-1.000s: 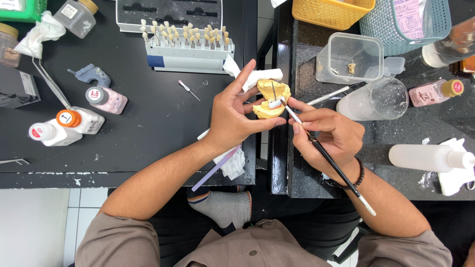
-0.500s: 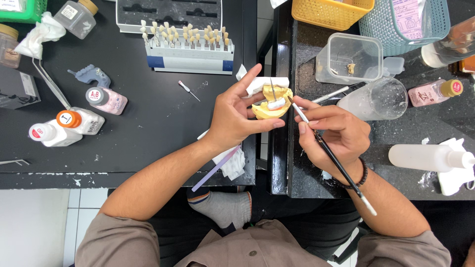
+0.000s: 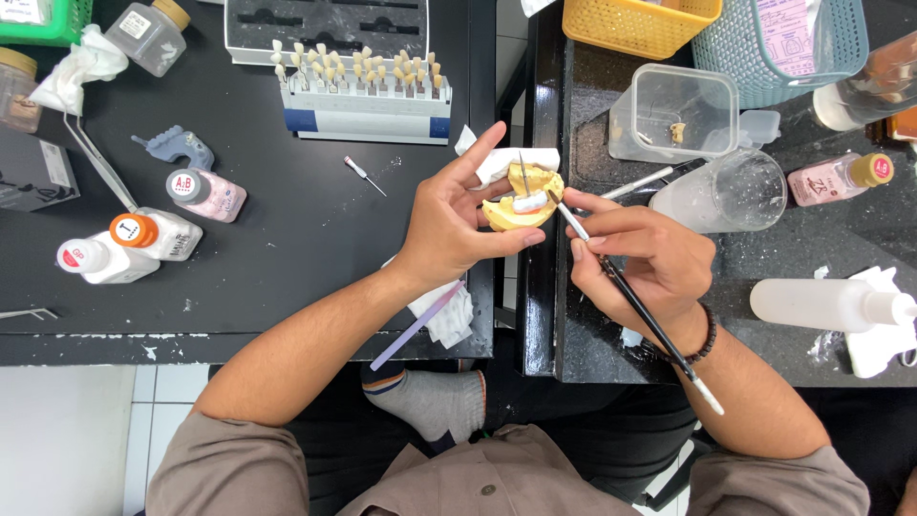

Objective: The person holds a plaster dental model with a prosthetic restoration and uses a fine brush to apply and shape white porcelain material on the prosthesis. They periodically dip the brush, wipe it on a tissue, and rotate the model to work on different areas of the restoration.

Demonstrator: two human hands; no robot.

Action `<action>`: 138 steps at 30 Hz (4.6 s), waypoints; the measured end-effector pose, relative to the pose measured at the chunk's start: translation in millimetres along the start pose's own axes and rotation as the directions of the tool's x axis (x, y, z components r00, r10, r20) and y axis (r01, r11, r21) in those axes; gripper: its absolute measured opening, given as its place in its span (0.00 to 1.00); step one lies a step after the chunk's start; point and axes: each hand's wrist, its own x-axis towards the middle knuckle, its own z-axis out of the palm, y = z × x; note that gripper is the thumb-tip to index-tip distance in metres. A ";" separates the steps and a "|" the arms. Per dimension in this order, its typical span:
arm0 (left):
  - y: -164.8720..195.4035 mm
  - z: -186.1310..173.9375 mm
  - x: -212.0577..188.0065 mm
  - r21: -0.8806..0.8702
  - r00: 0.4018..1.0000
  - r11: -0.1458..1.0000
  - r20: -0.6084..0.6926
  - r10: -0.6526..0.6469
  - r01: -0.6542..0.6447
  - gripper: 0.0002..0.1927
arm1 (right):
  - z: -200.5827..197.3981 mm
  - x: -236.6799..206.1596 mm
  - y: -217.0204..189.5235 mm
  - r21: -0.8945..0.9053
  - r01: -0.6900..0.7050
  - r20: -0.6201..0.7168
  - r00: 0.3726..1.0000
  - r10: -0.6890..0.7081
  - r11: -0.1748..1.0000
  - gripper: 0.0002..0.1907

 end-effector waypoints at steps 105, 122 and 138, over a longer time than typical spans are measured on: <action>4.1 -12.2 9.7 0.874 0.941 0.358 0.273 0.198 -0.329 0.17 | 9.8 4.0 -10.6 -0.007 -0.177 0.184 0.967 0.175 0.984 0.08; 1.5 -13.0 9.1 0.869 0.938 0.359 0.282 0.201 -0.339 0.18 | 10.8 5.7 -13.0 0.010 -0.203 0.171 0.965 0.198 0.979 0.07; 3.3 -12.3 9.3 0.866 0.944 0.378 0.278 0.179 -0.327 0.20 | 3.3 6.2 -10.7 0.053 -0.264 0.234 0.941 0.245 0.963 0.08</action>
